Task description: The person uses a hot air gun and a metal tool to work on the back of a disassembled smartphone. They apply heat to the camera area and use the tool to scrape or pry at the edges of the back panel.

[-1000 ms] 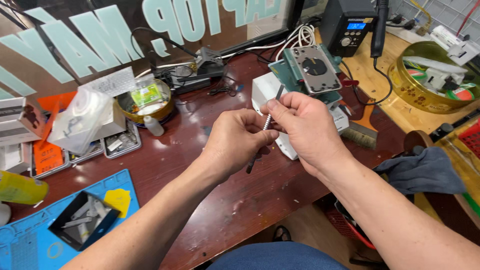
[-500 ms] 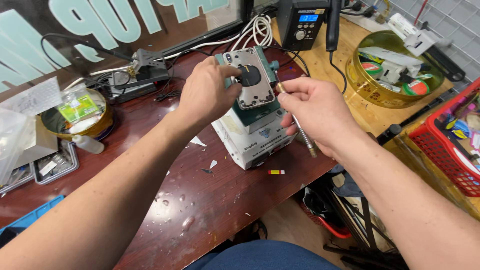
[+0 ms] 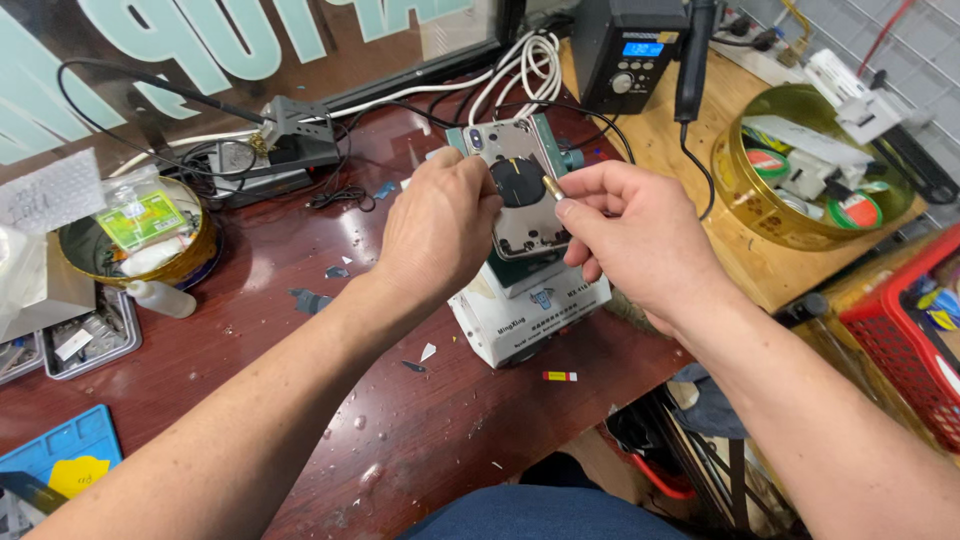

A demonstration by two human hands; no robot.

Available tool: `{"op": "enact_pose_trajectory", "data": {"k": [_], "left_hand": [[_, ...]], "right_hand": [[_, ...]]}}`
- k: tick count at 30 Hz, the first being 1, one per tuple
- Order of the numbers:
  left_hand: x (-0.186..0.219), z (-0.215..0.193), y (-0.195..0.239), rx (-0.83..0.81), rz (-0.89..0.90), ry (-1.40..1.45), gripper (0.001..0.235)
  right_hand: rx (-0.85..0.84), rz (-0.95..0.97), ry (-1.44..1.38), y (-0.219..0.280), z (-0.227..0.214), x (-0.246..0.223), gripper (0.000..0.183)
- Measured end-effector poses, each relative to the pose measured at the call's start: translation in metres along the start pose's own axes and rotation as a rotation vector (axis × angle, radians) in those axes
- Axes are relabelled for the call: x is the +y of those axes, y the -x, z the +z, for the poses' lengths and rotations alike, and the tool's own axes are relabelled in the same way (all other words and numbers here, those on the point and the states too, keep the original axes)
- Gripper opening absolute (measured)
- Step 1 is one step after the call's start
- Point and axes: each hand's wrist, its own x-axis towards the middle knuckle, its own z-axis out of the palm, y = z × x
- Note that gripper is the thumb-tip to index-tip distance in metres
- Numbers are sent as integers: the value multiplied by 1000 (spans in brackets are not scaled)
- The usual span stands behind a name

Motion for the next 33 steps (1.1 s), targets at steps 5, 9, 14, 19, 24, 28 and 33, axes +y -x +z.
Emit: {"op": "enact_pose_trajectory", "data": {"k": [5,9,14,19,24,28,33], "left_hand": [[-41,-26,5,85,-299,114,16],[-83,-58,31,15,-501,-60,50],[-62,-45,57,112,-397,-229,48],[-2,-5,33,124,-19,-200,41],[24,12,-8,29,14,-321,55],[33,19,-9,-56,46,-420,61],[38,26,-5,-35,114,-330,57]], "right_hand": [[-91,-10,-16,-18,-16,-2,30],[-98,-34,158,-24,-27,-2,33],[-143,18,270,-38,-32,-1,34],[-161,-36,305,-44,-35,0,33],[-101,-53,259,-45,-37,-1,31],[-67,-29,223,-44,-47,4,29],[-53,3,112,-44,-53,12,31]]}}
